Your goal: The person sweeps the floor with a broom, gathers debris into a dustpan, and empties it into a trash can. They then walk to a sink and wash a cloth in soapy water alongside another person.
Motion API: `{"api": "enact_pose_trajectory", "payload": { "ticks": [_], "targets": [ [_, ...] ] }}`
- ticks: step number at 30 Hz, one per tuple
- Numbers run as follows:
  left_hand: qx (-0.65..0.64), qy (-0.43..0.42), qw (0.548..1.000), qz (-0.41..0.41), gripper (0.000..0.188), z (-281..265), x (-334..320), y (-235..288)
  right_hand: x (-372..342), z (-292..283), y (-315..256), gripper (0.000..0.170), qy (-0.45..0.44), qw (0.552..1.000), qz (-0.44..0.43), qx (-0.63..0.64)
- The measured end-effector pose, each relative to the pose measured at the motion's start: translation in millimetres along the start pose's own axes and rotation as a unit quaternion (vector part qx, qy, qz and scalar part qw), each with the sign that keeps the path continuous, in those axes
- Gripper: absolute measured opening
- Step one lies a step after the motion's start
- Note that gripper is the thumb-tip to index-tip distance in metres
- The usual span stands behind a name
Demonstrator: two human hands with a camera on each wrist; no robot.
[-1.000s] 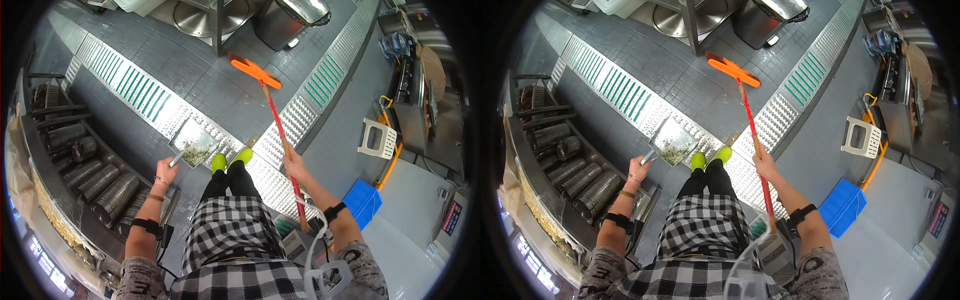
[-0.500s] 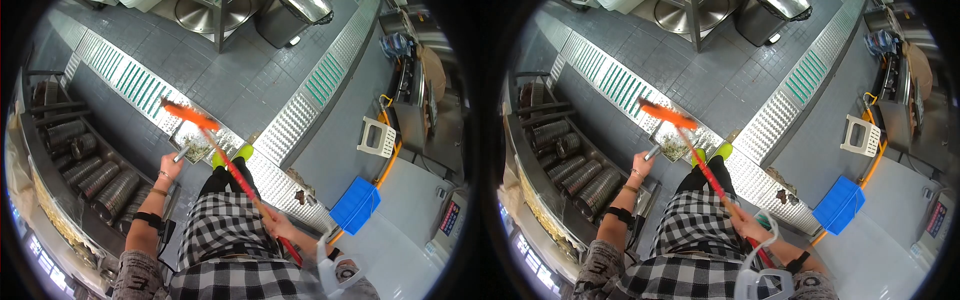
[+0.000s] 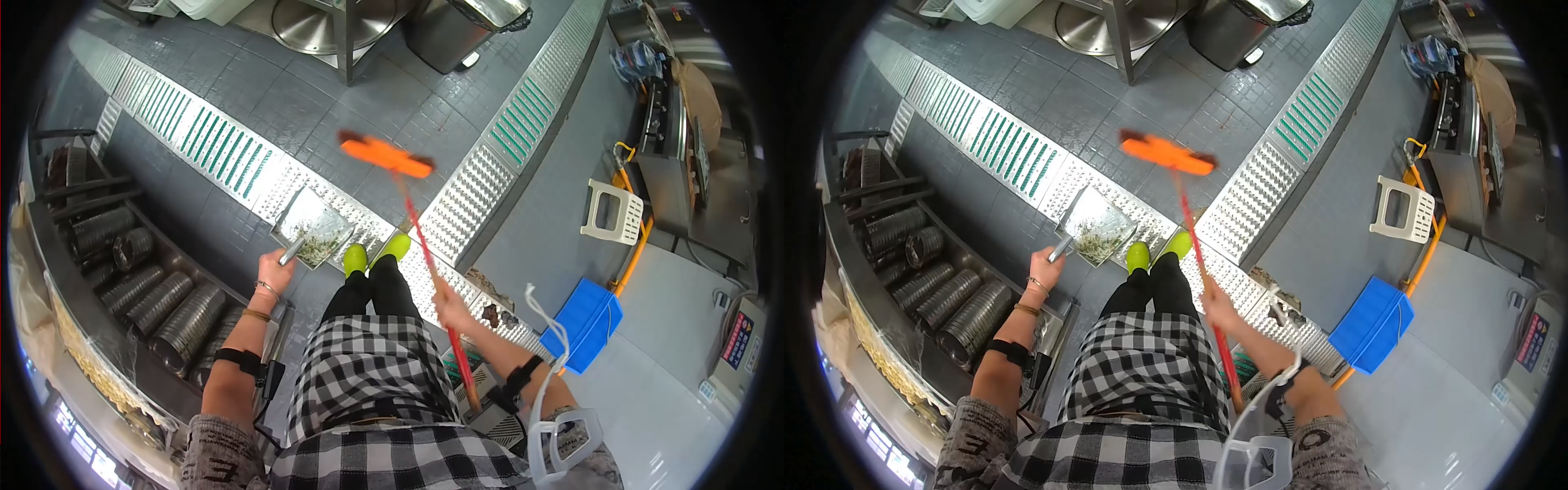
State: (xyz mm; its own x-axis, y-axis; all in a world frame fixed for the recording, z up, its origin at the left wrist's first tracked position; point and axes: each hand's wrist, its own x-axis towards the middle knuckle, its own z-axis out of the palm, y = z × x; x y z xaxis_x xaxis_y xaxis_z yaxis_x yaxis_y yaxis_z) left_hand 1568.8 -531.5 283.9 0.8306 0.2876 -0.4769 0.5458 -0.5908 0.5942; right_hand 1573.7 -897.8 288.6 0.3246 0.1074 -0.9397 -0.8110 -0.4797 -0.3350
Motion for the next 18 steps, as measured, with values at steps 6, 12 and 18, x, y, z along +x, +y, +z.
{"api": "enact_pose_trajectory", "payload": {
  "ticks": [6,12,18],
  "targets": [
    [-0.004,-0.01,1.0,-0.013,0.012,-1,0,2,-93,23,-12,0.057,-0.242,0.949,0.075,0.188],
    [0.003,-0.001,1.0,0.004,0.01,1,2,2,-87,22,-28,0.055,-0.202,0.977,0.011,0.07],
    [-0.008,-0.01,1.0,-0.004,0.01,-1,3,4,-50,53,-32,0.053,-0.206,0.961,0.052,0.178]
  ]
}}
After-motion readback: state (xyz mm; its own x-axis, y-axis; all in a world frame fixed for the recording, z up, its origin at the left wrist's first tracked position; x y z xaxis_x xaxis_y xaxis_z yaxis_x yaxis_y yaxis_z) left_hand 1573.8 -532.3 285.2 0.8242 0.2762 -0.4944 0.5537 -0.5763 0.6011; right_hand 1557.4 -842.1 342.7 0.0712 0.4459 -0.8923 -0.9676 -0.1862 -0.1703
